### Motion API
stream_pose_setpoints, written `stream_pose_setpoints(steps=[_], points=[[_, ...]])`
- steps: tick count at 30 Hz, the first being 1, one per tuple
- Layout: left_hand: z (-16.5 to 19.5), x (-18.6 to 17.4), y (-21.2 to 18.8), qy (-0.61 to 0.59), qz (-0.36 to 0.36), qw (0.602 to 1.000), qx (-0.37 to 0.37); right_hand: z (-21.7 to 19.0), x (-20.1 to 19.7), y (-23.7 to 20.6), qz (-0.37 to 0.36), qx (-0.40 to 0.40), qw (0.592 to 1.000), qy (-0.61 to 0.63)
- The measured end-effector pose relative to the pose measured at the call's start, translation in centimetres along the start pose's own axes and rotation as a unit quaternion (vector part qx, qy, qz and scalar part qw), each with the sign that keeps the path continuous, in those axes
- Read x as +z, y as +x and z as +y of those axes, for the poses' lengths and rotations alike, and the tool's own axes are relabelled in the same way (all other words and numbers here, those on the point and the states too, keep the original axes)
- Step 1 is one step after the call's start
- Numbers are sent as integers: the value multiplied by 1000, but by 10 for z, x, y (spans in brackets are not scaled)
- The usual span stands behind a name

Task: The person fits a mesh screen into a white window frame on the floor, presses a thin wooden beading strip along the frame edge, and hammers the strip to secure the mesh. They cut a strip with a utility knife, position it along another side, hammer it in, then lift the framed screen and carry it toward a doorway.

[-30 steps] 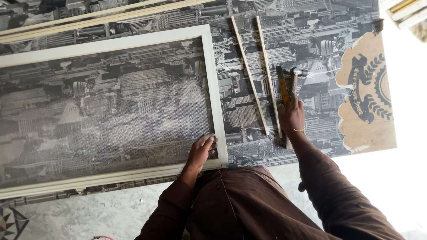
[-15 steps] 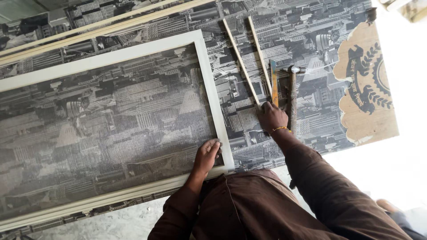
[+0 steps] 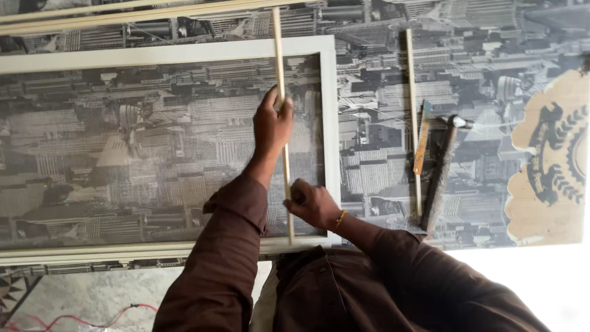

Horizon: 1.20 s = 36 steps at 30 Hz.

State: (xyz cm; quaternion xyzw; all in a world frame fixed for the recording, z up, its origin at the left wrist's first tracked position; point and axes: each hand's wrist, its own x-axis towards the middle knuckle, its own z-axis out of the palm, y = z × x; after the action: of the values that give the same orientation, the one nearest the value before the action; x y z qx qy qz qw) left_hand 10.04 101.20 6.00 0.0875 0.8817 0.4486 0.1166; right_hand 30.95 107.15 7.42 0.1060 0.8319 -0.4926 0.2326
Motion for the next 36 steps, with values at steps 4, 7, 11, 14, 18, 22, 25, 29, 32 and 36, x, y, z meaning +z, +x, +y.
stream_pose_setpoints(steps=[4,7,11,14,18,22,25,29,32,36], points=[[-20,-32,38,147,29,983,110,8,-20,66,97,-236,966,-23],[-40,-57,57,229,-26,966,118,42,-95,137,216,93,966,-104],[-59,-70,80,292,-84,938,168,71,-201,234,365,-154,900,-179],[-67,-63,102,327,-126,919,180,63,-227,286,347,-94,910,-205],[-79,-51,131,337,-126,903,233,67,-223,314,310,-61,899,-303],[-91,-40,154,324,-100,893,297,79,-218,315,298,-53,905,-300],[-97,-34,171,333,-119,885,304,87,-218,316,300,-48,902,-308],[-102,-33,185,332,-152,878,309,90,-218,319,299,-38,899,-317],[-102,-31,195,355,-141,860,337,91,-217,318,297,-32,900,-318],[-98,-28,202,352,-159,868,312,92,-217,316,294,-26,901,-317]])
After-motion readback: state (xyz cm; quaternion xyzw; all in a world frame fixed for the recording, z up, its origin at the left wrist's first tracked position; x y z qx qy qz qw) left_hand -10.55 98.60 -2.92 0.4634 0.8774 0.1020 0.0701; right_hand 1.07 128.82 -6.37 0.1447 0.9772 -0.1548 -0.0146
